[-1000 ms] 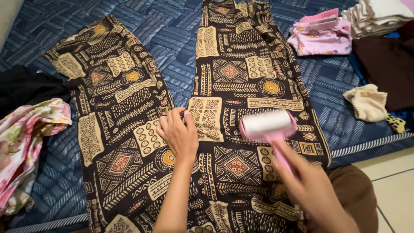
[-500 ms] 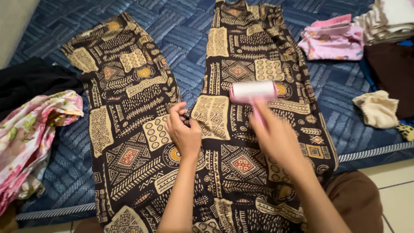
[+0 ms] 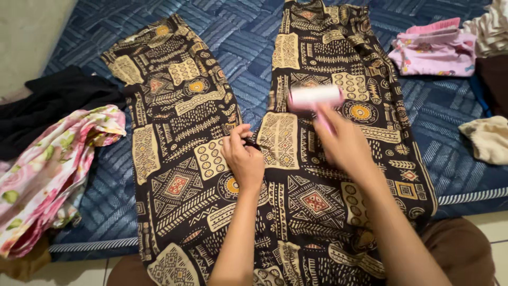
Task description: The person uses a pink lint roller to roll over a patterned shirt laid flat on a mattress. They repeatedly roll the shirt, flip it over, and continue rolling the other side.
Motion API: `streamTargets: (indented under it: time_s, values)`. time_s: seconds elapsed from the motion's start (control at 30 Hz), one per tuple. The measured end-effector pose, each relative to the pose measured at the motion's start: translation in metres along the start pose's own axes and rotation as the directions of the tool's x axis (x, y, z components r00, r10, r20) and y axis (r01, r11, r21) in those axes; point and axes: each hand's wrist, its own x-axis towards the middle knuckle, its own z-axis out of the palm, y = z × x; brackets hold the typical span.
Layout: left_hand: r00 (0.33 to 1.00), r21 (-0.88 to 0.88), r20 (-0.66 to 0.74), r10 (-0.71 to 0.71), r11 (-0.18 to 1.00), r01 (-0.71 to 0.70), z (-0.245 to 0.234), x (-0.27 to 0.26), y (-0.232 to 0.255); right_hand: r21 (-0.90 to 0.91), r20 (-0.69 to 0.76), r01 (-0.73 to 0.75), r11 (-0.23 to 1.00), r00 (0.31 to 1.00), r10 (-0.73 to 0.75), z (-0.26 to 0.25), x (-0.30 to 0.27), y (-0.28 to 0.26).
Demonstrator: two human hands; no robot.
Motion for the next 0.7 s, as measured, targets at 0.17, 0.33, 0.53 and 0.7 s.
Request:
streamTargets:
  time_s: [0.17, 0.33, 0.53, 0.7]
  values:
    - [1.000, -0.013, -0.006, 0.023, 1.000, -0.023, -0.002, -0.001, 0.003, -0.132, -0.153, 0.361, 0.923, 0.913, -0.379, 0.012, 0.065, -0.021]
    - [0.999, -0.067, -0.052, -0.018, 0.998, 0.015, -0.001, 0.000, 0.003, -0.076, 0.088, -0.024, 0.997, 0.996, 0.031, 0.003, -0.053, -0.016]
    - [0.996, -0.083, -0.088, 0.021, 0.996, -0.028, 0.001, 0.001, 0.000, -0.089, 0.095, -0.075, 0.993, 0.992, 0.083, -0.014, -0.195, 0.022]
    - [0.972, 0.021, -0.097, 0.215, 0.977, -0.214, 0.000, 0.000, -0.001, -0.111, 0.145, -0.112, 0.988, 0.981, 0.127, -0.016, -0.125, 0.001]
